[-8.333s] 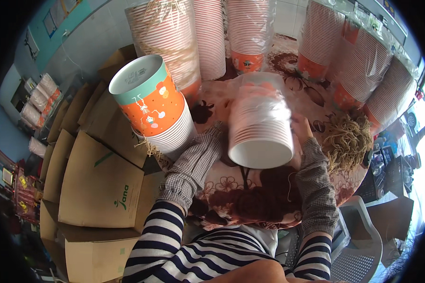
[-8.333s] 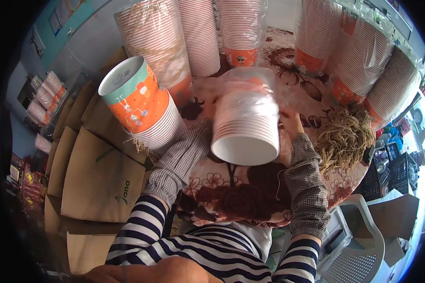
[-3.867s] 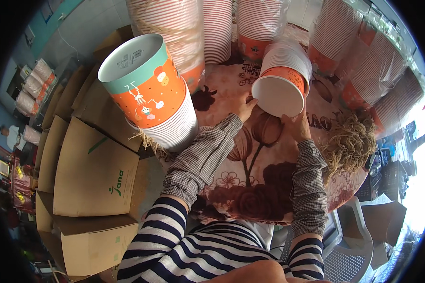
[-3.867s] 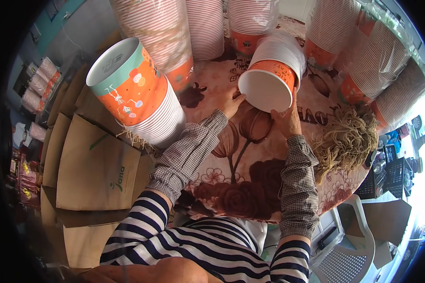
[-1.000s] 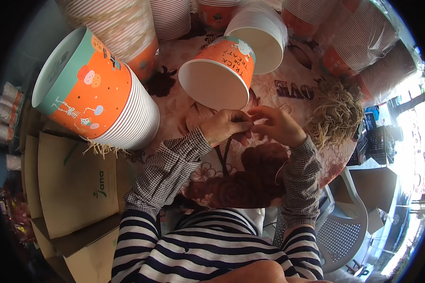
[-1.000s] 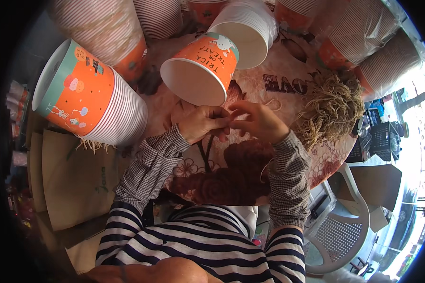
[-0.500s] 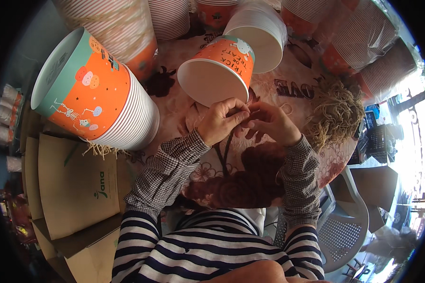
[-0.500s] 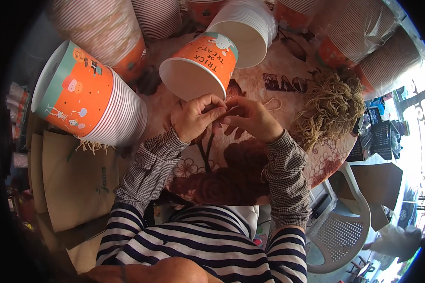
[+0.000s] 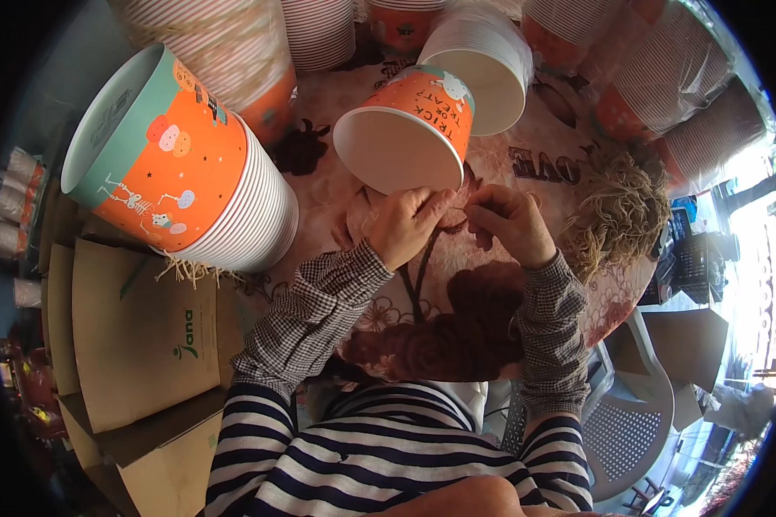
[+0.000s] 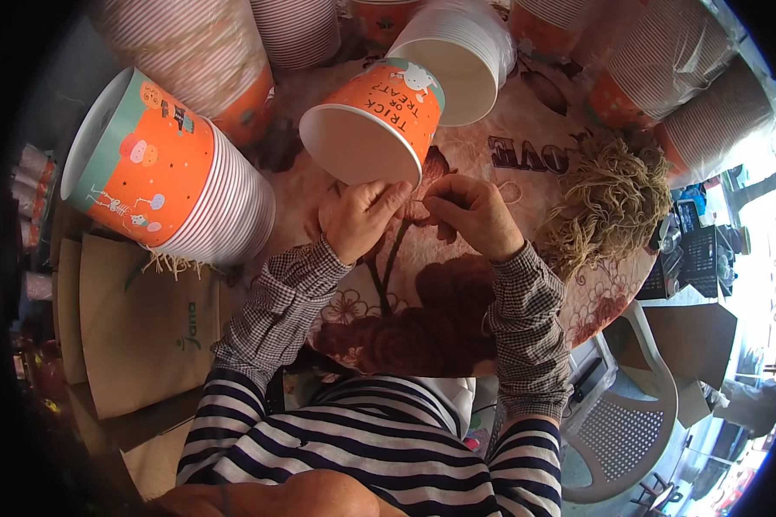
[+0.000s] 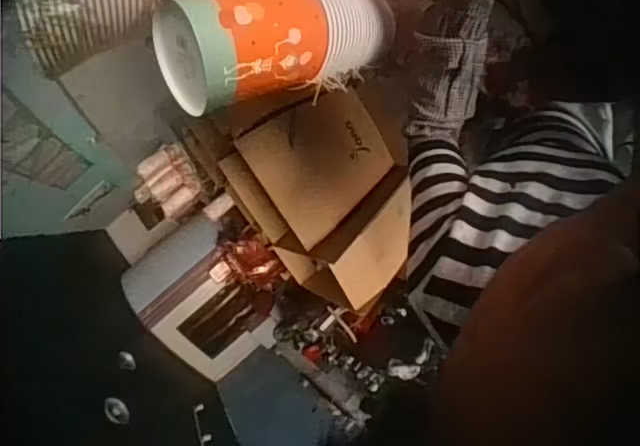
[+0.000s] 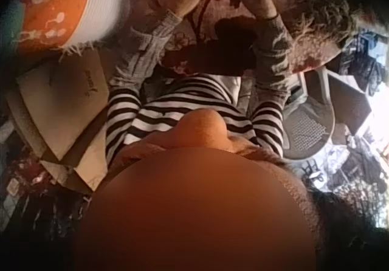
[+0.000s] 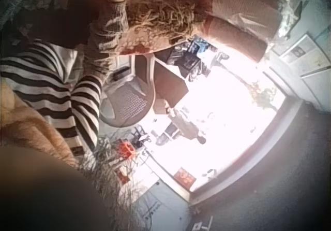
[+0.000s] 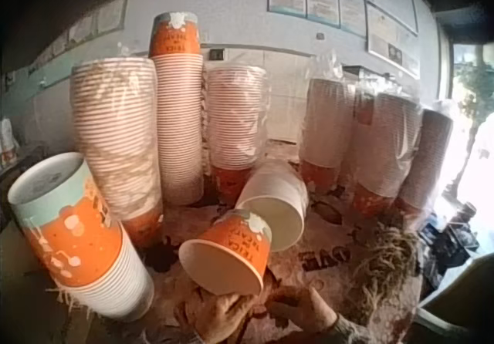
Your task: Attaching thin cord handles to printed paper buckets and stacking them on a table.
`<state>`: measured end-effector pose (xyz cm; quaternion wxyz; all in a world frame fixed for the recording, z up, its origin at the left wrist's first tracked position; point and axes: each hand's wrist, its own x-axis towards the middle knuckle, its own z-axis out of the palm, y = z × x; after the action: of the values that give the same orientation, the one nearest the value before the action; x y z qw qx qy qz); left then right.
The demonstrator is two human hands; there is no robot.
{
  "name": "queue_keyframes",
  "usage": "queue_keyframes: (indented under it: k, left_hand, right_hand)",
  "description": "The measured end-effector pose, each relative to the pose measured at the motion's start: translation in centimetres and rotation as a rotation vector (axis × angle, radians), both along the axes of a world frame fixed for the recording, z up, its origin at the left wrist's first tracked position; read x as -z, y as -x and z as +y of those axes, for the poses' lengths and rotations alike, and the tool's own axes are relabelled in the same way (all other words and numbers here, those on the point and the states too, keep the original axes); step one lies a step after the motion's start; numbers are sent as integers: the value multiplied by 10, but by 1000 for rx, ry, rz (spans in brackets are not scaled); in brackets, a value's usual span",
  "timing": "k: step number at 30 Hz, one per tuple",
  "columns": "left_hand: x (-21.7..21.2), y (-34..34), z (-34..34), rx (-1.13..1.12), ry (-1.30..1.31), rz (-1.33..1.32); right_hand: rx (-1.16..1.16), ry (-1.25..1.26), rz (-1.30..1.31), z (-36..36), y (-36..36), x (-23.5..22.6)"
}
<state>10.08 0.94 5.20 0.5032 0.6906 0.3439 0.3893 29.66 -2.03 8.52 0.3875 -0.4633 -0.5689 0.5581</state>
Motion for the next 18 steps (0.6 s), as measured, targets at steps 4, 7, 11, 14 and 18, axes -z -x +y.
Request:
queue_keyframes:
  k: [4,7,11,14,18]
  left_hand:
    - [6,-5,-3,-187,-346,4]
    - [7,-3,-2,-142,-336,52]
    - [5,-4,-2,-152,-366,14]
    - [4,-3,-2,-117,-330,36]
    - [6,-7,6,-226,-485,71]
  right_hand:
    - [39,-60,-96,2,1,8]
    - [84,-178,-138,1,6,10]
    - [126,-273,-253,0,9,13]
    - [130,-333,-312,1,8,19]
    - [227,-328,-294,3,7,13]
